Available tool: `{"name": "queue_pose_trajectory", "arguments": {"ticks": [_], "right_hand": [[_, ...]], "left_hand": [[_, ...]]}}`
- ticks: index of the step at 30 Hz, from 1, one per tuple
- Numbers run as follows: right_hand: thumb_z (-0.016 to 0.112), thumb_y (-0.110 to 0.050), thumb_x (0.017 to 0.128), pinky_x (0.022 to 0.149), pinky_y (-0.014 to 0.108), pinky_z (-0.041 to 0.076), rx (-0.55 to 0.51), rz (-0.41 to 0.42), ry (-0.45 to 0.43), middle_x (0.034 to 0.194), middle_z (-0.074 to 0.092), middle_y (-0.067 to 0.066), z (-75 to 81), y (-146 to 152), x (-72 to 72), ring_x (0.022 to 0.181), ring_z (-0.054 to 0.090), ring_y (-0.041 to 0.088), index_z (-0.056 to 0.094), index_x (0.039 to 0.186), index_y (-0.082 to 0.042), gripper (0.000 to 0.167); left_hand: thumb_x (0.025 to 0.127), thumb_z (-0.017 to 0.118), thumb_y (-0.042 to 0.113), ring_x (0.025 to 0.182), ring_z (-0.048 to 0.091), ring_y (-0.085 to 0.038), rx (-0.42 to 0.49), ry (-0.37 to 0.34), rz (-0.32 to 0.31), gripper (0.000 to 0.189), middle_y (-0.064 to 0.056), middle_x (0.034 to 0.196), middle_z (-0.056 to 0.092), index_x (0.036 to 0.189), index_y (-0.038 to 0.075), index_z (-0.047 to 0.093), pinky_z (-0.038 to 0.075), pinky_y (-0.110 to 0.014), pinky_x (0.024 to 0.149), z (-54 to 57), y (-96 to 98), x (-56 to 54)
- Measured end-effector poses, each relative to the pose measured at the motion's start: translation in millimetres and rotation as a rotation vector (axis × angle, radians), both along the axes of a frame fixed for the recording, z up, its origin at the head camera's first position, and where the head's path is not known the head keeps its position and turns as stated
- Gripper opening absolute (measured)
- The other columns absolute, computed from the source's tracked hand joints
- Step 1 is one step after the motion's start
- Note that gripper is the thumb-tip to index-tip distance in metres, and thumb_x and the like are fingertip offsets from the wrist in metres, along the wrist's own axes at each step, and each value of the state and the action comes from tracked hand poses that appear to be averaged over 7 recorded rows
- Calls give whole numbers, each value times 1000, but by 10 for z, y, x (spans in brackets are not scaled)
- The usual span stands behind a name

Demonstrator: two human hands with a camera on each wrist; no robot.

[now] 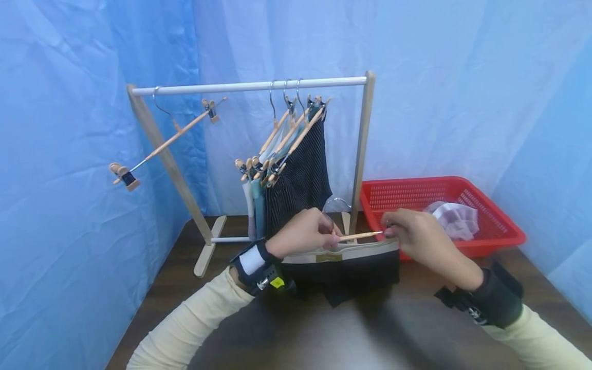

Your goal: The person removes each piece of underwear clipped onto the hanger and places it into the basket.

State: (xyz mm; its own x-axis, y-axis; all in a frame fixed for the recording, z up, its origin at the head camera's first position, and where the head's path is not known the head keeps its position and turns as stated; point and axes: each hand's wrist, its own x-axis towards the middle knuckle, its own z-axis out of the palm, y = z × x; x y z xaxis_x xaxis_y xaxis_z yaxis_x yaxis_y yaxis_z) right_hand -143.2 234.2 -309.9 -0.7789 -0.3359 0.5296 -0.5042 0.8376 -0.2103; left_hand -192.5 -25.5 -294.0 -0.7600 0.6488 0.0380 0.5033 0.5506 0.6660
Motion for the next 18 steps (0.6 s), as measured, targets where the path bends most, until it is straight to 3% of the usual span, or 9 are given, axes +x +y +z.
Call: {"name": "queue_pose_trajectory", "arguments": {"ticks": [13,18], "right_hand": [[92,-7,70,69,44,64,-12,10,45,86,78,8,-47,69,29,74,75,23,77,100,-3,34],[92,-8,70,71,45,64,-10,-4,17,87,77,7,-52,81,44,74,73,21,75,101,-4,35]], "left_hand": [[93,76,14,76,68,-17,-14,-8,-13,9,0,89,76,96,8,81,50,-22,59,-29,54,53],[93,75,12,68,64,-18,-14,-66,-14,9,-3,87,76,99,7,80,48,-22,54,-47,80,57]]}}
